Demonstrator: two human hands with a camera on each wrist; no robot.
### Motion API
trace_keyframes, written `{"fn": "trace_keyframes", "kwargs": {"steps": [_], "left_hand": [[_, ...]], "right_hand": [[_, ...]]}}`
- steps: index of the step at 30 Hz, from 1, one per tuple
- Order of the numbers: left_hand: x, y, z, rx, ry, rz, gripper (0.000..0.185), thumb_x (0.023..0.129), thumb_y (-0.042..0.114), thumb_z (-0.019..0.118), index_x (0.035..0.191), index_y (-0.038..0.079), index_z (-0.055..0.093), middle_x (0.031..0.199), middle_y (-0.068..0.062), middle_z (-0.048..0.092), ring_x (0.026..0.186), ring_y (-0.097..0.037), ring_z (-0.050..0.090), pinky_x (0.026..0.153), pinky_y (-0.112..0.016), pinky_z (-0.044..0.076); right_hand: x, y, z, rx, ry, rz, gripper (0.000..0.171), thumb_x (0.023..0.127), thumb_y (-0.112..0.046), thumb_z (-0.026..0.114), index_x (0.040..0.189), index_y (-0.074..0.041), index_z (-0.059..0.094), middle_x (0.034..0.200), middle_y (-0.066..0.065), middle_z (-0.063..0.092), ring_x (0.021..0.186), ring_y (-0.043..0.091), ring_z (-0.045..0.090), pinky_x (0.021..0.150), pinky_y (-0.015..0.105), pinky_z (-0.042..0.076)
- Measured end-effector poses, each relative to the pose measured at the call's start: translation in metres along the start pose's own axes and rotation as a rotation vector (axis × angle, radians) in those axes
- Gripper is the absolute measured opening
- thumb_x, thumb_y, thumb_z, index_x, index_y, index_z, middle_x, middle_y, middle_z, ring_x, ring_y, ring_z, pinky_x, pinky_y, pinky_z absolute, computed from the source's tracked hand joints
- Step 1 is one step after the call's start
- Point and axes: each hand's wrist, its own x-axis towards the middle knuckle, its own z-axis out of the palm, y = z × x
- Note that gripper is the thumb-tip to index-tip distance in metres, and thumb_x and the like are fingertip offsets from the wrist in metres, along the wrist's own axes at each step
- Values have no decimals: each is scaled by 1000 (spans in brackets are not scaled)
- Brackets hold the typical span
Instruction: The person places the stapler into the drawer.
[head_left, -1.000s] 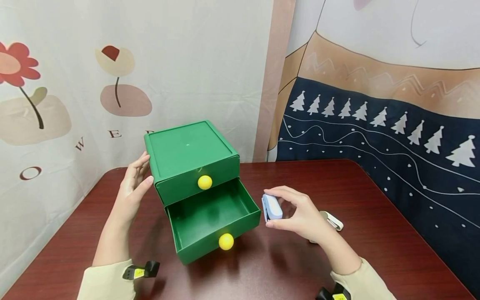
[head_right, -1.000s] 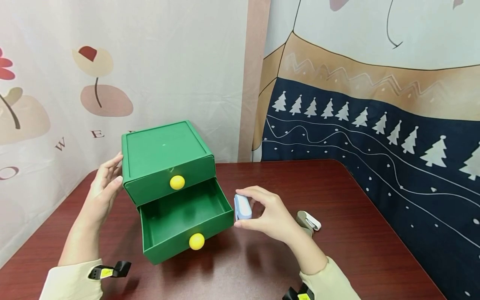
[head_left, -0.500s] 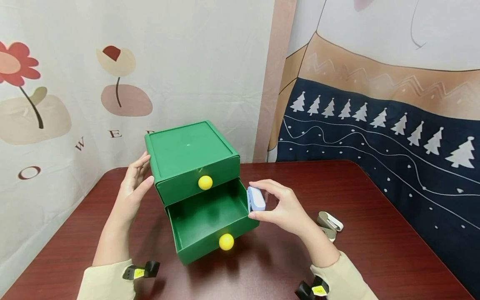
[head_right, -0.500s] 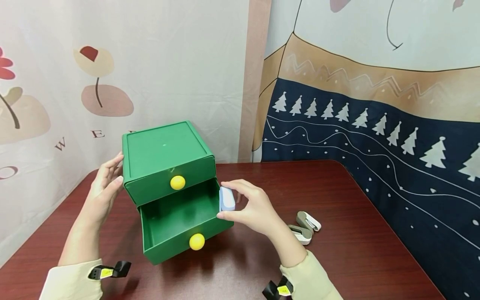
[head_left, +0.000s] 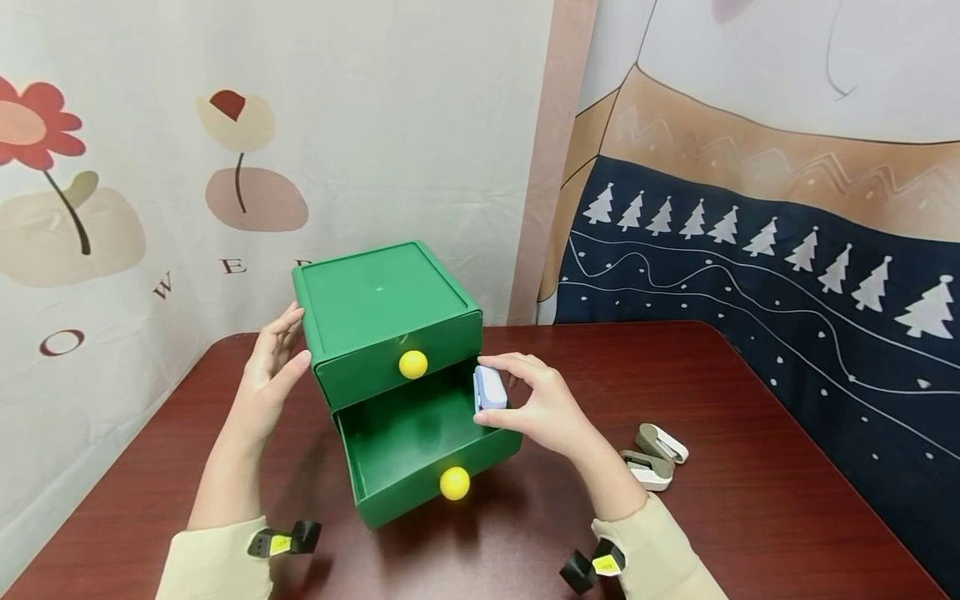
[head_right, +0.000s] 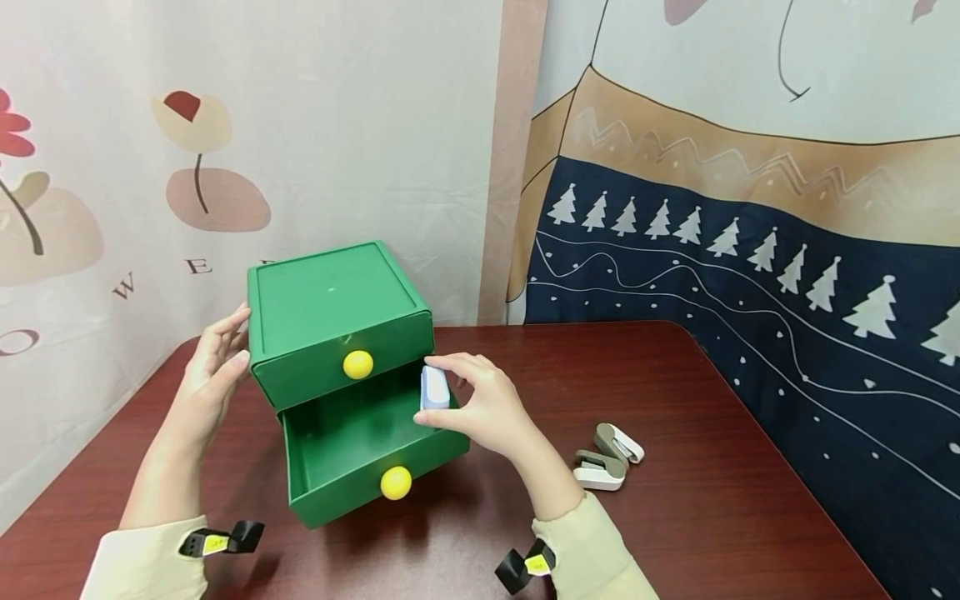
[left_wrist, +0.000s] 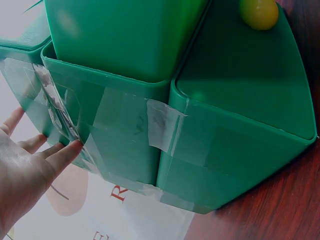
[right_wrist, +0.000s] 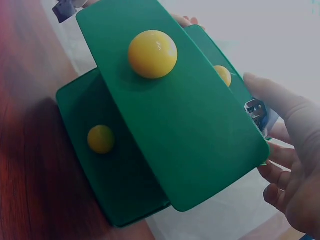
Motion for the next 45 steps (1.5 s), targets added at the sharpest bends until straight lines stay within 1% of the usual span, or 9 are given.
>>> {"fn": "trace_keyframes", "kwargs": {"steps": [6,9,15,17,23,27,33,37,45], "left_hand": [[1,0,0,0,2,0,49,97,1,45,145,6,35,157,-9,17,138,-22,24,99,-16,30],[1,0,0,0,5,1,49,97,1,46,145,6,35,157,-9,17,138,-22,24,98,-15,30],[0,-1,0,-8,7,1,49,97,0,46,145,6,35,157,-9,17,138,-22,24,98,-15,30],[0,-1,0,-12,9,3,49,97,0,46,145,6,35,157,-9,17,138,-22,24,98,-15,30],[0,-2,-1,-12,8,8,49,97,-1,45,144,6,36,157,-10,17,137,-21,25,98,-15,30],[0,-3,-1,-11,9,10,49,97,-1,45,145,6,36,157,-10,18,137,-22,25,98,-15,30],[0,-2,0,-19,6,13,50,97,-1,45,146,5,34,157,-9,18,137,-22,25,99,-16,30],[0,-2,0,-29,7,16,51,97,-2,45,146,5,34,157,-10,17,137,-22,25,99,-16,30],[1,-3,0,-34,12,28,50,97,-3,44,145,4,35,157,-11,18,137,-21,26,99,-16,30]], "right_hand": [[4,5,5,5,-65,78,58,74,-25,84,127,-14,63,117,-3,60,99,19,49,77,45,49],[4,9,6,-4,-98,109,58,75,-26,83,128,-14,63,119,-3,59,100,18,47,79,44,49],[5,12,6,8,-150,128,53,77,-26,81,126,-14,64,123,-2,58,105,21,47,85,48,45],[5,12,5,13,-153,124,50,79,-25,80,126,-15,64,125,-3,58,106,24,48,86,47,45],[-1,11,3,-4,-97,89,46,81,-24,78,124,-14,65,119,-5,60,100,21,49,80,37,46],[-8,12,-1,-3,-43,50,43,81,-22,78,121,-13,66,117,-7,61,99,16,51,82,37,46],[-24,13,-13,-8,16,4,40,81,-18,79,119,-15,68,117,-8,63,99,14,55,85,38,46],[-35,14,-22,-43,31,-5,40,80,-17,80,119,-18,68,116,-8,62,97,13,56,84,36,47],[-56,22,-37,-92,24,-37,41,78,-19,81,117,-18,68,115,-6,63,93,16,56,81,33,47]]}}
